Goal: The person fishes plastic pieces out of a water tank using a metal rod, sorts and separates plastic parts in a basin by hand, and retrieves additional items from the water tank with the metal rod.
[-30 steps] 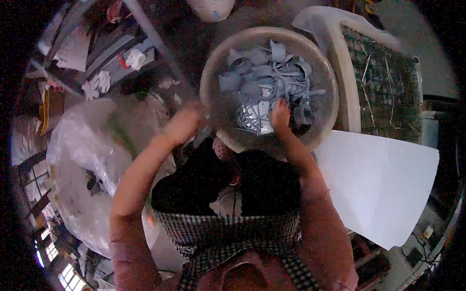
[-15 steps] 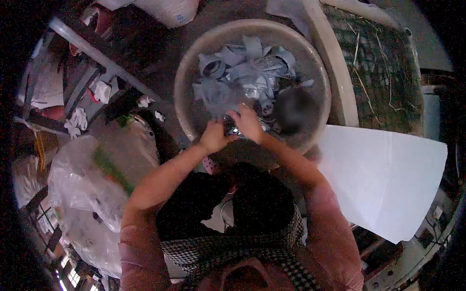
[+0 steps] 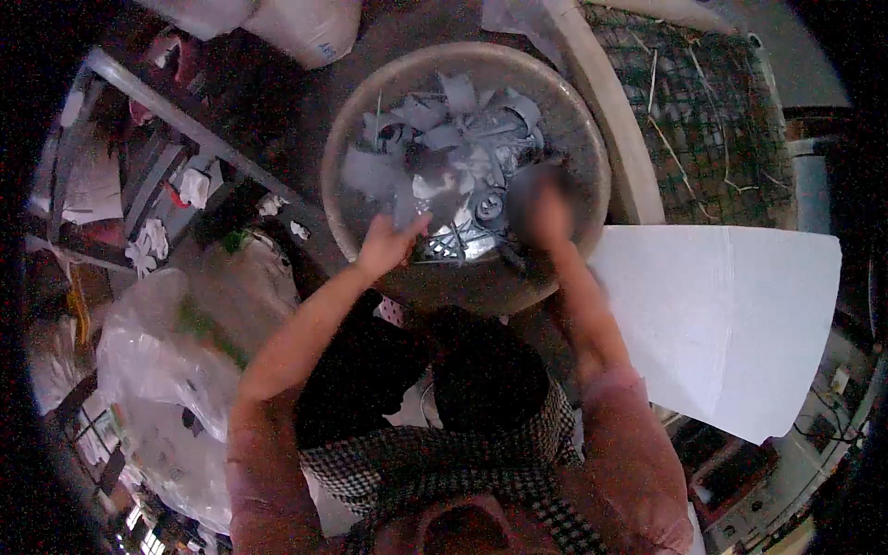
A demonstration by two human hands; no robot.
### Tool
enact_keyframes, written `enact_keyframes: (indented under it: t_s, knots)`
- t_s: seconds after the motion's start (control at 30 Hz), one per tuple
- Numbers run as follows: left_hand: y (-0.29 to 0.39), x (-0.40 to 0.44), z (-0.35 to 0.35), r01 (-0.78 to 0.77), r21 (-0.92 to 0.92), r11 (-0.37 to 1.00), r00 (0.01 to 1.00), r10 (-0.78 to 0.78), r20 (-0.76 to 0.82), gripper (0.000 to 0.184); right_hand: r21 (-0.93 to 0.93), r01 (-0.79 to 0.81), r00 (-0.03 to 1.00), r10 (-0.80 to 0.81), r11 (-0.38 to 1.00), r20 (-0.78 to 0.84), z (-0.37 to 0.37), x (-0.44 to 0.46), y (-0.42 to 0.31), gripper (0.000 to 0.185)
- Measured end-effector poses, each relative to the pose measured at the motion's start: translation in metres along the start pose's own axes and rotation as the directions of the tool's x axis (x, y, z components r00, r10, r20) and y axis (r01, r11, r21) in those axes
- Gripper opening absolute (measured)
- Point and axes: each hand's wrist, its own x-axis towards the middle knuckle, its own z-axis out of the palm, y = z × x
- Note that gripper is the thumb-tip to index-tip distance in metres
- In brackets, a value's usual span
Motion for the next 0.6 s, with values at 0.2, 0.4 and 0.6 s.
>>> enact_keyframes:
  t_s: [0.2,0.4,0.6]
  knots:
    - [0.038,0.011,-0.005,-0.531,0.053,0.846,0.847,0.532,0.001,0.031,0.741,0.018,0.956,-0.229,0.671,0.185,-0.241,0.055,-0.085,0.026]
    - [0.093,-0.024,-0.017,-0.258,-0.032,0.966,0.908,0.253,0.334,0.037,0.969,-0.211,0.878,-0.412,0.125,0.244,-0.281,0.08,-0.106,0.029]
    - [0.122,-0.079,-0.022,-0.264,-0.171,0.949,0.891,0.308,0.333,0.03,0.935,0.148,0.859,-0.51,0.324,0.041,-0.219,0.09,-0.073,0.034]
